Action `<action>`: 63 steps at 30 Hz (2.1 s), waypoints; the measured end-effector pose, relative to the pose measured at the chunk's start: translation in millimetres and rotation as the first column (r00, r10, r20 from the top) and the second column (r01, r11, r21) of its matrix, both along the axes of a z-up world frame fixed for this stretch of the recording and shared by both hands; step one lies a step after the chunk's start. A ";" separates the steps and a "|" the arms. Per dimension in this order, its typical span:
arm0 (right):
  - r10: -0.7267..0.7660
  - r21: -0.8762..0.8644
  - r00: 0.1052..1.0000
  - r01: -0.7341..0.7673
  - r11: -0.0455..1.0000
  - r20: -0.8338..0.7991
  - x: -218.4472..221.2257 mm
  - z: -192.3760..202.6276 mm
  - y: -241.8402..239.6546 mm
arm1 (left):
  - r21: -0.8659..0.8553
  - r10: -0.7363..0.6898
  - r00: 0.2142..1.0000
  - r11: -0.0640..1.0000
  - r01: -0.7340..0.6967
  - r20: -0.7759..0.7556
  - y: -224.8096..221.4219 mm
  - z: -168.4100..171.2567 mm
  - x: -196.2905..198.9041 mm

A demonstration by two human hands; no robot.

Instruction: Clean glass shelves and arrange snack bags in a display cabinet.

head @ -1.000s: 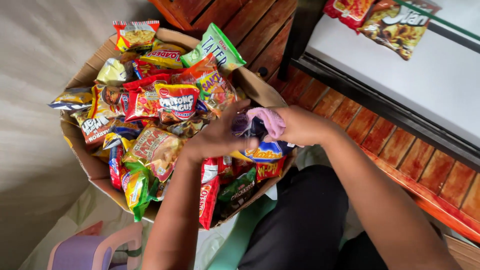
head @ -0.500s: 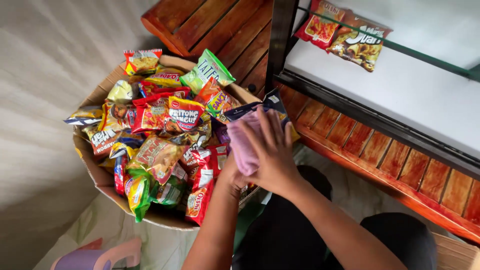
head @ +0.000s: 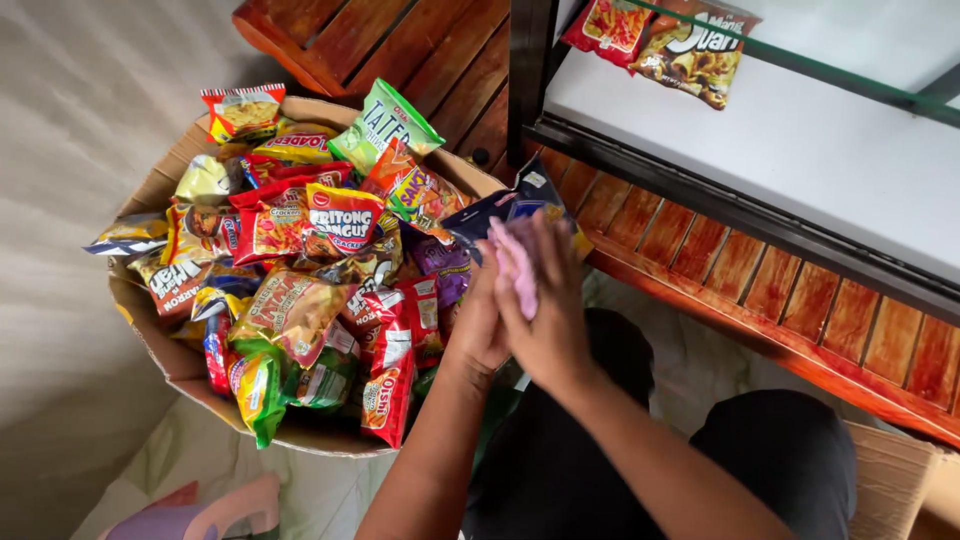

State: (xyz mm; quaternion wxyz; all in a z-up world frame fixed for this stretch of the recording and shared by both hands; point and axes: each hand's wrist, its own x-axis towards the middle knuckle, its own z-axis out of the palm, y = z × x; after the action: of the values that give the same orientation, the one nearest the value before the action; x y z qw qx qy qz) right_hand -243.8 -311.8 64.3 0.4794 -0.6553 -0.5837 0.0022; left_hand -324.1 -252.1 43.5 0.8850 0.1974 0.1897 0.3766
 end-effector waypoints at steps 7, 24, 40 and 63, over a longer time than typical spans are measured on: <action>-0.048 0.024 0.987 0.052 0.998 -0.151 51.0 10.9 32.3 | 0.083 0.072 0.990 0.995 -0.062 -0.121 -7.0 2.1 9.7; -0.084 0.025 0.907 0.103 0.994 -0.413 32.9 14.9 21.8 | -0.195 0.005 1.000 0.981 -0.007 -0.010 -8.6 -2.2 8.0; -0.070 0.050 0.938 0.093 0.994 -0.341 111.4 6.5 38.0 | 0.372 0.034 0.869 0.911 0.175 -0.493 -18.6 -9.6 11.6; 0.132 0.034 0.979 -0.128 0.991 -0.157 38.3 81.4 -36.6 | -0.119 -0.018 0.955 0.991 0.056 0.295 -5.5 -24.8 5.2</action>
State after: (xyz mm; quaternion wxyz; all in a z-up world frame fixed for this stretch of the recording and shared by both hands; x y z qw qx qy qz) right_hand -205.5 -348.3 145.7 0.5309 -0.6078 -0.5853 0.0787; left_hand -318.9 -257.7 18.7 0.9209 0.0866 0.0763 0.3722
